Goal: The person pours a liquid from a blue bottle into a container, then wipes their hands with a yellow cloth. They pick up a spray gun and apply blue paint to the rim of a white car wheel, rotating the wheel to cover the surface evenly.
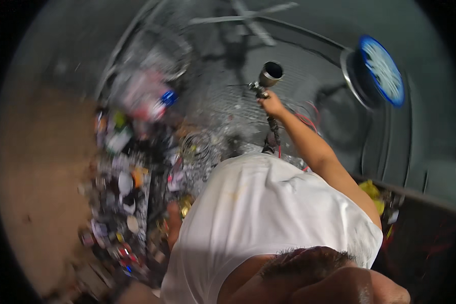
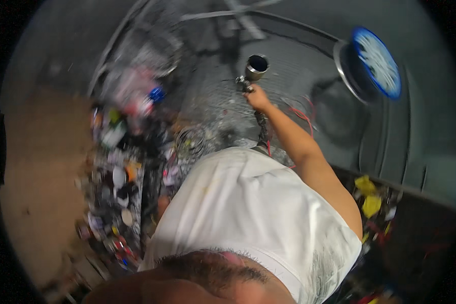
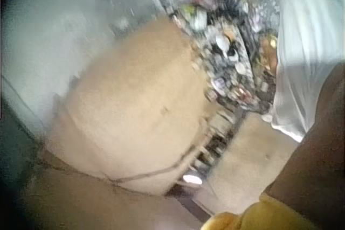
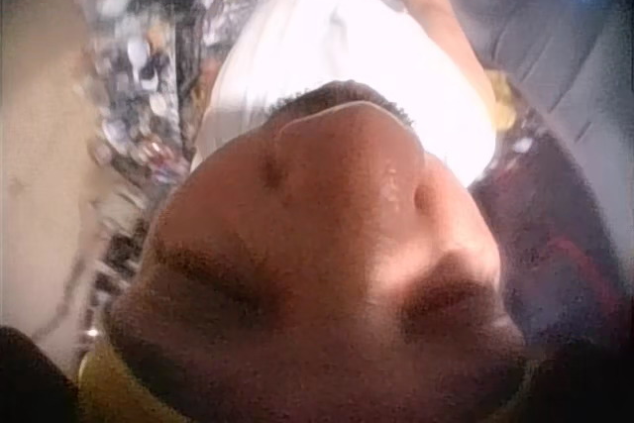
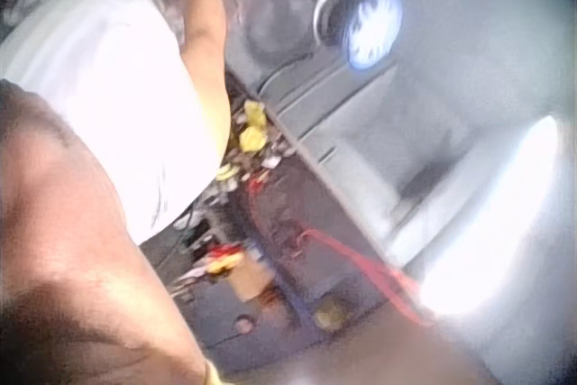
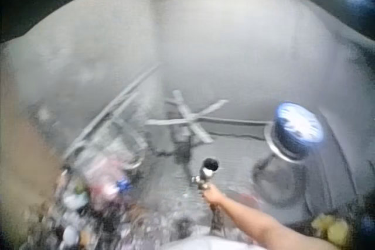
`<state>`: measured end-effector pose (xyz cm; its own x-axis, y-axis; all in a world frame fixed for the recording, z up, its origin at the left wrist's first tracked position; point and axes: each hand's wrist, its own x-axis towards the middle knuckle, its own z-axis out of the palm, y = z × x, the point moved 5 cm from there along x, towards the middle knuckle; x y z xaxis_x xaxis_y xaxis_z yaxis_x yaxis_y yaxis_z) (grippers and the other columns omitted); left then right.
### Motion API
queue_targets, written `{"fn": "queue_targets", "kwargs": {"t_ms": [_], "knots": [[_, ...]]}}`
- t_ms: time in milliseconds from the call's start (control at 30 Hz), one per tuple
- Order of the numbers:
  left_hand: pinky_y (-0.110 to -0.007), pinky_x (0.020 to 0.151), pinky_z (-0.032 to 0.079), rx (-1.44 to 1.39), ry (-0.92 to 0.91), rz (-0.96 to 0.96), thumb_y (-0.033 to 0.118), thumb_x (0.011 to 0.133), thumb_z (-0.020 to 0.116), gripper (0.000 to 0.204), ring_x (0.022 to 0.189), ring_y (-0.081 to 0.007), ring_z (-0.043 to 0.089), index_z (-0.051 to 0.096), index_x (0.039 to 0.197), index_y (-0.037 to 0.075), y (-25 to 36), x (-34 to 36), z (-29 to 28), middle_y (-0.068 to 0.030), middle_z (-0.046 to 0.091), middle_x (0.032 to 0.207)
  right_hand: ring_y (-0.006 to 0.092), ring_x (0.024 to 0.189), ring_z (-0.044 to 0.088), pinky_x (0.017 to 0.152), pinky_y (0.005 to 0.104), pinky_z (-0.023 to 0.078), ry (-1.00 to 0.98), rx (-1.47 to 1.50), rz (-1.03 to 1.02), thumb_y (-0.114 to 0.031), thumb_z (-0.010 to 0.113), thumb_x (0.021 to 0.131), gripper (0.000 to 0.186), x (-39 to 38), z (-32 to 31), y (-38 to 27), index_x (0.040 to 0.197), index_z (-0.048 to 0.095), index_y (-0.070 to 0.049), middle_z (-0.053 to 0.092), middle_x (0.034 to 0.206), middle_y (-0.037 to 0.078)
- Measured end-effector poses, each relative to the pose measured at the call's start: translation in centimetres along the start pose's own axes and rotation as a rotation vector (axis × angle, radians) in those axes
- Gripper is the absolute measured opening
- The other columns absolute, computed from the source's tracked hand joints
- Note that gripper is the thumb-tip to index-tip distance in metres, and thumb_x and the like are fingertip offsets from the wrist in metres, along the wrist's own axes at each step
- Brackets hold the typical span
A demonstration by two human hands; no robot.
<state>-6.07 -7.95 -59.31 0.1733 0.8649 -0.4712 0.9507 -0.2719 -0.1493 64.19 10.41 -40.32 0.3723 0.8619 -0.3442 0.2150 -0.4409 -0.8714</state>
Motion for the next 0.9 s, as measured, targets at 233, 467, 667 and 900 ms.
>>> {"fn": "queue_targets", "kwargs": {"t_ms": [233,467,667,900], "knots": [[-0.043,0.067,0.052,-0.713,0.219,-0.502,0.022,0.077,0.070,0.027,0.085,-0.0305,0.066,0.066,0.098,0.004,-1.5,-14.4,7.7,-0.0145,0.068,0.092,0.0174,0.087,0.054,0.070,0.0367,0.048,-0.382,0.371,-0.082,-0.019,0.067,0.091,0.032,1.1,18.6,-20.0,0.119,0.056,-0.008,0.059,0.099,0.004],[-0.044,0.067,0.052,-0.670,0.100,-0.330,0.023,0.077,0.068,0.022,0.086,-0.0323,0.066,0.065,0.092,0.007,17.4,-16.4,9.9,-0.0140,0.068,0.093,0.0306,0.086,0.063,0.075,0.0523,0.054,-0.553,0.671,0.109,-0.017,0.062,0.093,0.026,6.3,32.6,-31.4,0.112,0.054,-0.001,0.061,0.098,0.013],[-0.045,0.071,0.054,-0.826,0.198,-0.354,0.025,0.078,0.065,0.020,0.086,-0.0339,0.066,0.065,0.088,0.007,24.3,-18.4,9.9,-0.0145,0.068,0.094,0.0419,0.120,0.053,0.102,0.0671,0.034,-0.464,0.681,0.285,-0.030,0.060,0.092,0.049,14.5,38.8,-35.6,0.129,0.047,-0.002,0.053,0.133,0.019],[-0.045,0.073,0.053,-1.498,0.062,-0.913,0.026,0.083,0.060,0.020,0.082,-0.0349,0.066,0.064,0.084,0.007,25.5,-25.5,12.3,-0.0159,0.067,0.084,0.0443,0.132,0.042,0.105,0.0737,0.018,-0.533,0.697,0.313,-0.042,0.053,0.093,0.055,9.6,45.2,-38.0,0.140,0.042,-0.016,0.048,0.143,0.014]]}}
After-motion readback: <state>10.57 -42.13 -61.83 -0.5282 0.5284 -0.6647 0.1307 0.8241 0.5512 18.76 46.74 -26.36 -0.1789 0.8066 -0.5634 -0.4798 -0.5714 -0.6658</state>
